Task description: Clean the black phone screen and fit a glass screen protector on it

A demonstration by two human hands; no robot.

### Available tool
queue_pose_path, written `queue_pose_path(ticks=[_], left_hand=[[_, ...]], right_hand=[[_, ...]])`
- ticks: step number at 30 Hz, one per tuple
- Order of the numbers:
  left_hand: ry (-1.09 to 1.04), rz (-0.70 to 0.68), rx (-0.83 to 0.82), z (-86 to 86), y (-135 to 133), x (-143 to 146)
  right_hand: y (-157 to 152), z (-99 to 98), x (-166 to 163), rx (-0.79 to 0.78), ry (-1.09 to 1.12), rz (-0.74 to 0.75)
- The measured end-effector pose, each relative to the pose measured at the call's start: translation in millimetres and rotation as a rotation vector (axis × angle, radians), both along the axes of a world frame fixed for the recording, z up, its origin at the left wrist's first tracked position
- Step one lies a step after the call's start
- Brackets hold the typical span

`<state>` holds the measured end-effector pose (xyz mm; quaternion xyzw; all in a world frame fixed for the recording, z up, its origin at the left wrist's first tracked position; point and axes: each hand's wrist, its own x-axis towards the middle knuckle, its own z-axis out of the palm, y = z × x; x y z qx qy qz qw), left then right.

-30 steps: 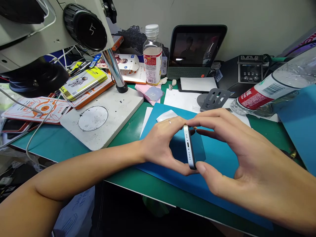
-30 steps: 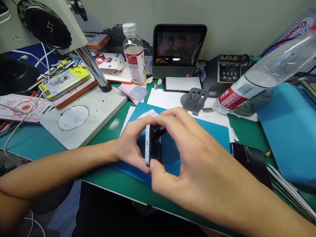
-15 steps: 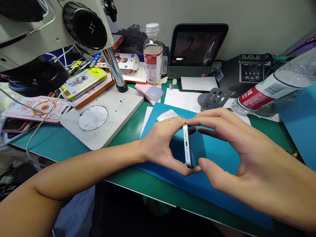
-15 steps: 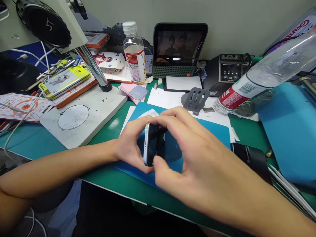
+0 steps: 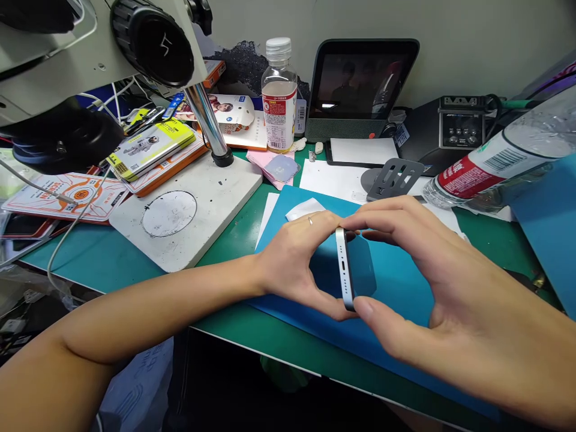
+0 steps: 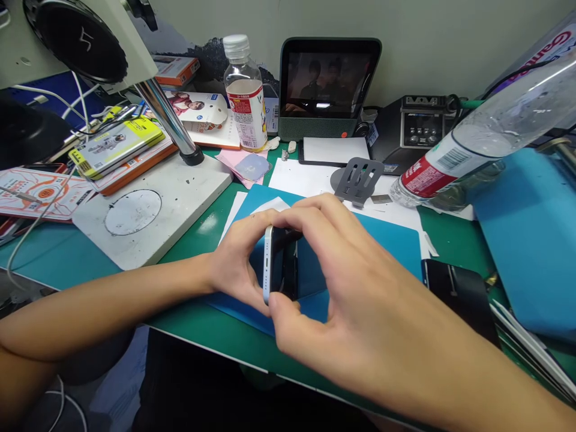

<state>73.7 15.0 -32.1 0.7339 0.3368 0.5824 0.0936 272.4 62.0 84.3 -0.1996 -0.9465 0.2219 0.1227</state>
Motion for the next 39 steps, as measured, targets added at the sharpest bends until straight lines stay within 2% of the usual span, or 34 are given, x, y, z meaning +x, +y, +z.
queue_pose_path(ticks=[12,23,31,39], left_hand=[[-0.013,-0.013,0.062,1.9,1.4,2.0],[0.009,-0.028,0.051,3.9,0.8,0.6],[0.015,-0.023,0.031,5.7,0.2,1.2],[0.013,-0.028,0.0,2.9,-1.9,2.0]], right_hand=[[-3.2,2.2,0.2,0.008,-0.006,-0.016],[-5.0,-0.9,0.6,0.017,0.009,-0.027],[-5.2,5.3,2.4,-0.03,-0.042,-0.045],[-5.0,6.3,-0.8,-0.005,-0.041,-0.047]])
